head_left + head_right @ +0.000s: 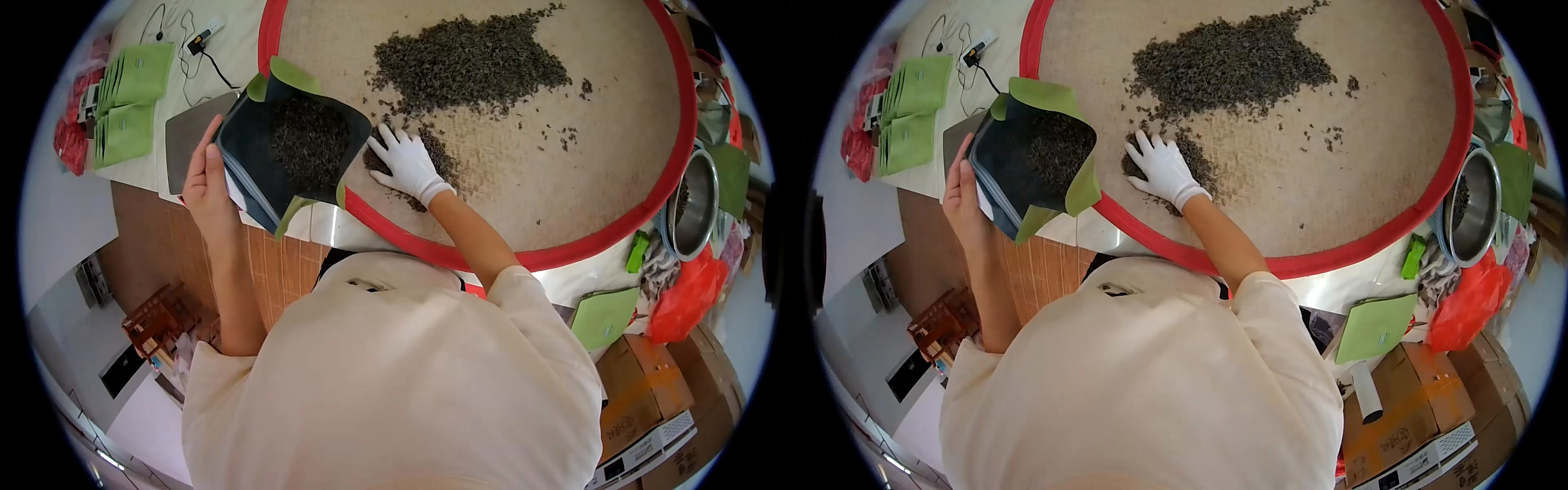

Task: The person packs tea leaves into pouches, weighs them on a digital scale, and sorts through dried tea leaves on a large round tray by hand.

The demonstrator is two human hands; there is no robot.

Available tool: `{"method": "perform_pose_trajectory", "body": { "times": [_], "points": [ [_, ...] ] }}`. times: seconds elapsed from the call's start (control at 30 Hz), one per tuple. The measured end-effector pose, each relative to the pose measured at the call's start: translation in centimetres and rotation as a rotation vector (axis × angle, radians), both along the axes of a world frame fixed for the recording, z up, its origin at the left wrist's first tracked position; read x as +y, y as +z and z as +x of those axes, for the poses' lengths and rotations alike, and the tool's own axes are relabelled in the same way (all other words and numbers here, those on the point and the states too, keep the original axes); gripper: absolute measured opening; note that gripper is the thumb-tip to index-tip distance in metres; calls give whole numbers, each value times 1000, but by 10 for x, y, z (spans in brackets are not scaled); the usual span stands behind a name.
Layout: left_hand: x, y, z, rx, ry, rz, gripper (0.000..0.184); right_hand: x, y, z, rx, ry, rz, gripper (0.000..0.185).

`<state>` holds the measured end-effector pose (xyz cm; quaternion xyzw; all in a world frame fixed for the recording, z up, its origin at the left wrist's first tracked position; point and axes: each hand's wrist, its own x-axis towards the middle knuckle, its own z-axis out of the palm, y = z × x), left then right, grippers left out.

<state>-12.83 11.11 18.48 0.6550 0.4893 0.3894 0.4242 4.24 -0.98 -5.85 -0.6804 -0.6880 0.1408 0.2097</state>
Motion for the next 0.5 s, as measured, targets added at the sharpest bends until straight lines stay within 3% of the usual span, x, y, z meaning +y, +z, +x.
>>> {"method": "perform_pose_trajectory", "body": {
  "times": [0.03,0.13,0.3,0.4,0.43,0.5],
  "points": [
    [0,1,1,-7,7,-1,32,-4,-5,-1,-2,-1,2,63],
    [-1,5,2,17,8,11,32,-23,-8,0,9,-85,-24,33],
    [-4,9,8,-20,-51,24,33,-56,-4,2,178,-323,13,21],
    [-17,16,27,-62,-65,8,33,-70,13,2,567,-739,131,13],
    [-18,15,29,-85,-83,-1,32,-75,14,9,627,-763,181,12],
    [-21,12,34,-132,-120,-19,31,-81,30,18,1218,-979,-22,14]
  ]
}}
